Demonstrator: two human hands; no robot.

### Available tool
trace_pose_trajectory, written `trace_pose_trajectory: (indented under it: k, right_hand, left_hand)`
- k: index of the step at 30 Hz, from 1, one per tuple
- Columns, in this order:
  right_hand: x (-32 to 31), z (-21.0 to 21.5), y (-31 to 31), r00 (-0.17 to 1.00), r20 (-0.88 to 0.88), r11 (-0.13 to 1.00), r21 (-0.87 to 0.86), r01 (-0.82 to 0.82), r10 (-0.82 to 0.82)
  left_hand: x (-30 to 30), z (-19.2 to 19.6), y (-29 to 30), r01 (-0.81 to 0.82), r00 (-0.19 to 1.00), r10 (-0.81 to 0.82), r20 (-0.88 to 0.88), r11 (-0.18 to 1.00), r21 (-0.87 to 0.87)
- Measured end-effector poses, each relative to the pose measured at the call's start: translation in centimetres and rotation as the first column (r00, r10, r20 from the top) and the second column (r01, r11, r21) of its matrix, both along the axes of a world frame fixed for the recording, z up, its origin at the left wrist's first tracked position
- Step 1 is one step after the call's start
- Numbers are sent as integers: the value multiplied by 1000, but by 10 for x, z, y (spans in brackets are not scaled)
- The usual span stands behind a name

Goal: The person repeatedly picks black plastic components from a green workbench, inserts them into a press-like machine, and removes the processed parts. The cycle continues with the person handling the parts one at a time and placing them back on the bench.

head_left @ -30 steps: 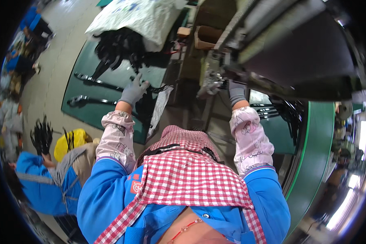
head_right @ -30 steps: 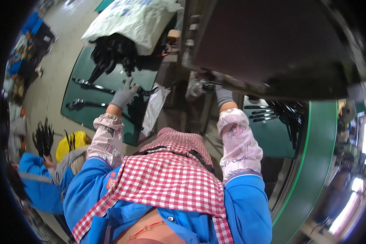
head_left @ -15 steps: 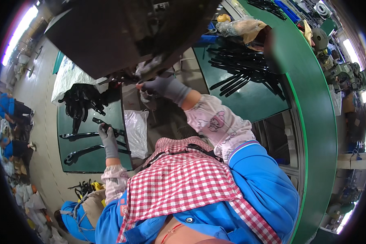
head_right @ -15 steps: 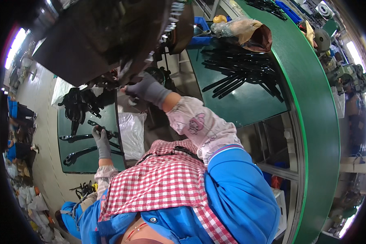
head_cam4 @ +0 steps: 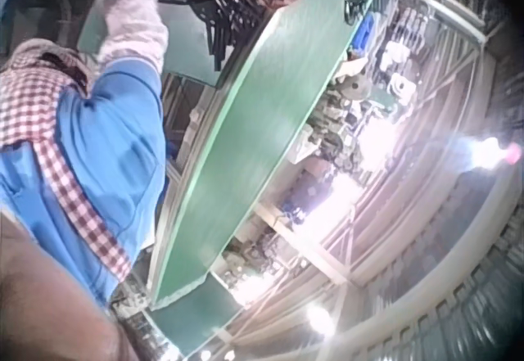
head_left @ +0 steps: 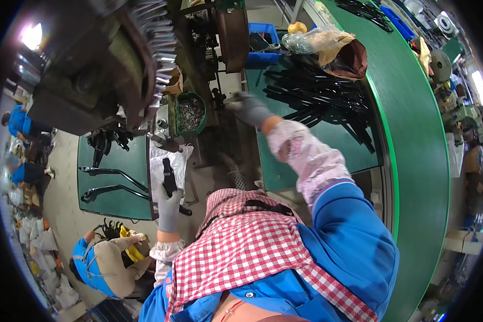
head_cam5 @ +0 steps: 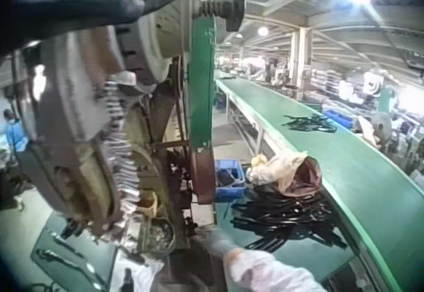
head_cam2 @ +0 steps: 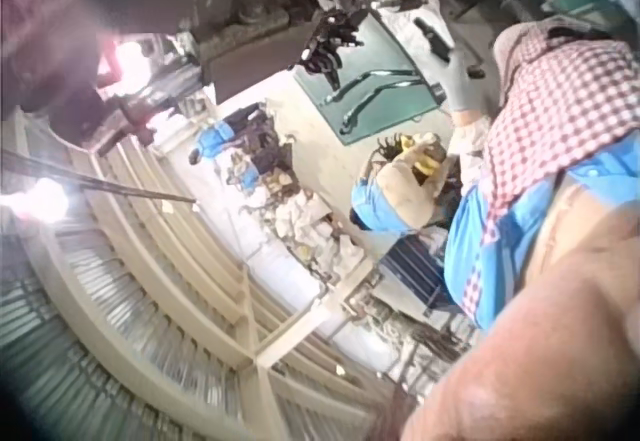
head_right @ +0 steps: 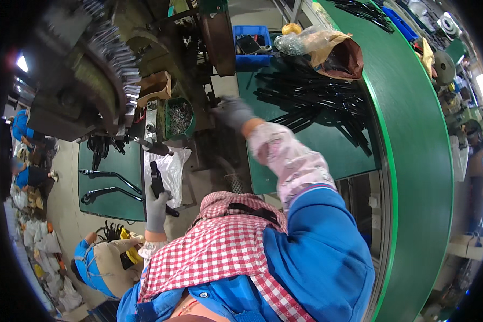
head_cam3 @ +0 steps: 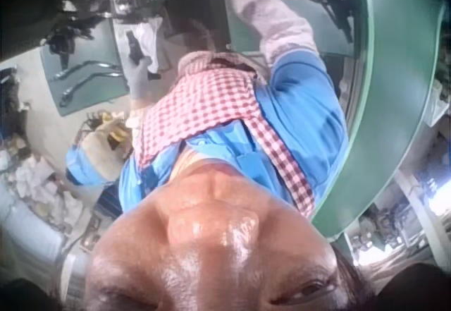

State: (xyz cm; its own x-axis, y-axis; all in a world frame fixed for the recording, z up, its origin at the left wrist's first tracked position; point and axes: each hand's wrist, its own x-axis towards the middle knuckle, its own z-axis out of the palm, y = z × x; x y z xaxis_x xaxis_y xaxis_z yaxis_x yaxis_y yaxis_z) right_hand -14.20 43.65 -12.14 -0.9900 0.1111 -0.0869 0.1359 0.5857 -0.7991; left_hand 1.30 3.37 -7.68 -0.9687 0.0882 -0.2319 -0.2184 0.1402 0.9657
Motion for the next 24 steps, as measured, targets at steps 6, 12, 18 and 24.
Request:
trace_pose_trajectory:
  k: [6,12,18,24]
  right_hand:
    - [101,-15,221,885,-113,427,843,326,-451]
    - [127,-24,248,954,174,503,864,-29,-245]
    - [140,26,230,963,231,563,818,-116,-137]
    - [142,144,76,943,118,609,737,-293,311]
  left_hand:
    - [49,23,25,-71,981,44,189,988,138]
    - [30,35,54,-15,989,2,148,996,83]
    - [3,66,59,79,985,-107,133,977,199]
    - [-31,84,35,321,943,-330,-36,934,-159]
